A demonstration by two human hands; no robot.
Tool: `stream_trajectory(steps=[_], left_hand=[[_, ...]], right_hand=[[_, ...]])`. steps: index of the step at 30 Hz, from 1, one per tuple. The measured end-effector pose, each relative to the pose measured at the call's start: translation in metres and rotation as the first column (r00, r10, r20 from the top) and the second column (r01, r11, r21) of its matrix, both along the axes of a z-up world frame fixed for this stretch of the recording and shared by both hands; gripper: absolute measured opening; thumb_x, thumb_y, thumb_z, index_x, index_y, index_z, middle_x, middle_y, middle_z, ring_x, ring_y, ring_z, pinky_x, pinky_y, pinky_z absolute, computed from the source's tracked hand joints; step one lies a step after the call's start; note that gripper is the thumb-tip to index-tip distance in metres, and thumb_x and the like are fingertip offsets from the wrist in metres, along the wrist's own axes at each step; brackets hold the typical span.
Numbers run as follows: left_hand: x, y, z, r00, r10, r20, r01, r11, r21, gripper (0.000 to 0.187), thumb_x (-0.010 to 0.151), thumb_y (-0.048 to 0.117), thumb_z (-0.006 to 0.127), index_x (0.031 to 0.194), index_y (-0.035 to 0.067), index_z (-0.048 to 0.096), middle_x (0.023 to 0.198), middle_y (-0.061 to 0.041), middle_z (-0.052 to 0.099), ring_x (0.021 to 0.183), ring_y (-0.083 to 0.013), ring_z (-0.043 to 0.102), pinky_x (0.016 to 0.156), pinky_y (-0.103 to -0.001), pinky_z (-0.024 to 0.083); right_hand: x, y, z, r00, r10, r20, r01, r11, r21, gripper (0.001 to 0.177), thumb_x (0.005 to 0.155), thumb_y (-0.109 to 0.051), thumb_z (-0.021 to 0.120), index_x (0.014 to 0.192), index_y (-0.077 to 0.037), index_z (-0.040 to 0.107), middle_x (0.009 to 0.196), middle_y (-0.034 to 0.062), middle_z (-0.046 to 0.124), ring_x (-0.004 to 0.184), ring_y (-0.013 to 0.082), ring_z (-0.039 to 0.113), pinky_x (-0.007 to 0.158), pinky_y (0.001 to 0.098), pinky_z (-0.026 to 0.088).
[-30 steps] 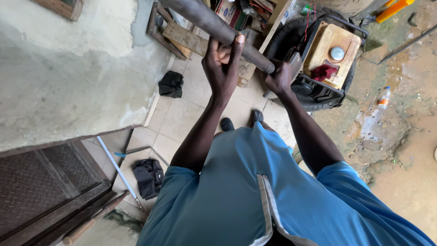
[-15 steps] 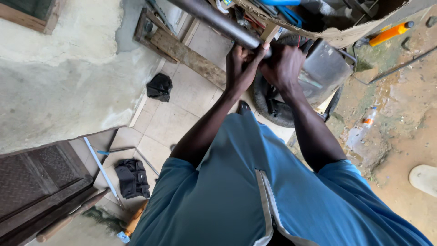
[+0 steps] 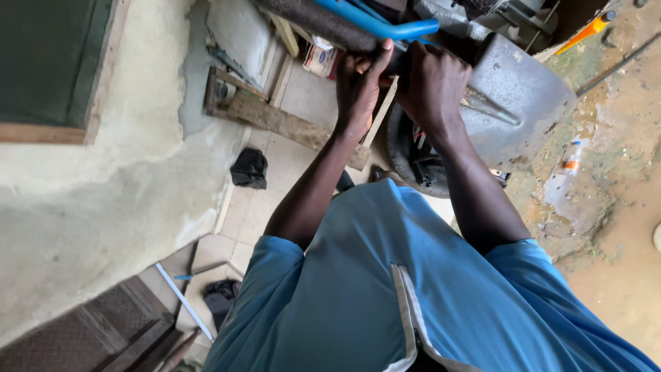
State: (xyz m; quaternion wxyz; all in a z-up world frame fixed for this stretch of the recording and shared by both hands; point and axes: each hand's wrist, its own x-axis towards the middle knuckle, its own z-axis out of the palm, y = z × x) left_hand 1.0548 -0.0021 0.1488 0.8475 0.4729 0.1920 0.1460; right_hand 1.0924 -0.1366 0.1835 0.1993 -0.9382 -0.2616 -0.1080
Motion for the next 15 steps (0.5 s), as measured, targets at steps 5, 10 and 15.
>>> stream_trajectory(steps=[5, 10, 15], left_hand=[[0.029, 0.021, -0.022, 0.994, -0.005, 0.106, -0.011, 0.988, 0.151, 0.039, 0.096, 0.038, 0.084, 0.092, 0.004, 0.064, 0.084, 0.002, 0.056, 0.079, -0.0064, 0.050, 0.069, -0.026, 0.044], [0.067, 0.032, -0.012, 0.999, -0.022, 0.037, 0.018, 0.995, 0.102, 0.040, 0.086, 0.040, 0.082, 0.103, 0.006, 0.072, 0.095, -0.003, 0.071, 0.082, -0.0113, 0.069, 0.061, -0.029, 0.057], [0.115, 0.040, -0.007, 1.000, 0.001, 0.005, -0.002, 0.993, 0.117, 0.043, 0.090, 0.043, 0.079, 0.108, 0.004, 0.073, 0.099, -0.002, 0.072, 0.085, -0.0110, 0.070, 0.059, -0.029, 0.056]], right_hand=[[0.007, 0.016, 0.011, 0.987, -0.005, 0.163, -0.005, 0.998, 0.059, 0.029, 0.080, -0.013, 0.083, 0.102, -0.004, 0.067, 0.092, 0.0163, 0.068, 0.087, 0.0353, 0.066, 0.073, 0.0460, 0.046], [0.043, 0.023, 0.010, 0.992, 0.018, 0.126, -0.017, 1.000, -0.011, 0.044, 0.076, -0.001, 0.077, 0.119, -0.004, 0.065, 0.098, 0.0130, 0.067, 0.093, 0.0324, 0.066, 0.078, 0.0444, 0.047], [0.080, 0.022, 0.013, 0.994, 0.040, 0.099, -0.039, 0.999, -0.021, 0.047, 0.078, -0.003, 0.083, 0.122, -0.006, 0.064, 0.102, 0.0136, 0.068, 0.097, 0.0315, 0.066, 0.080, 0.0436, 0.046]])
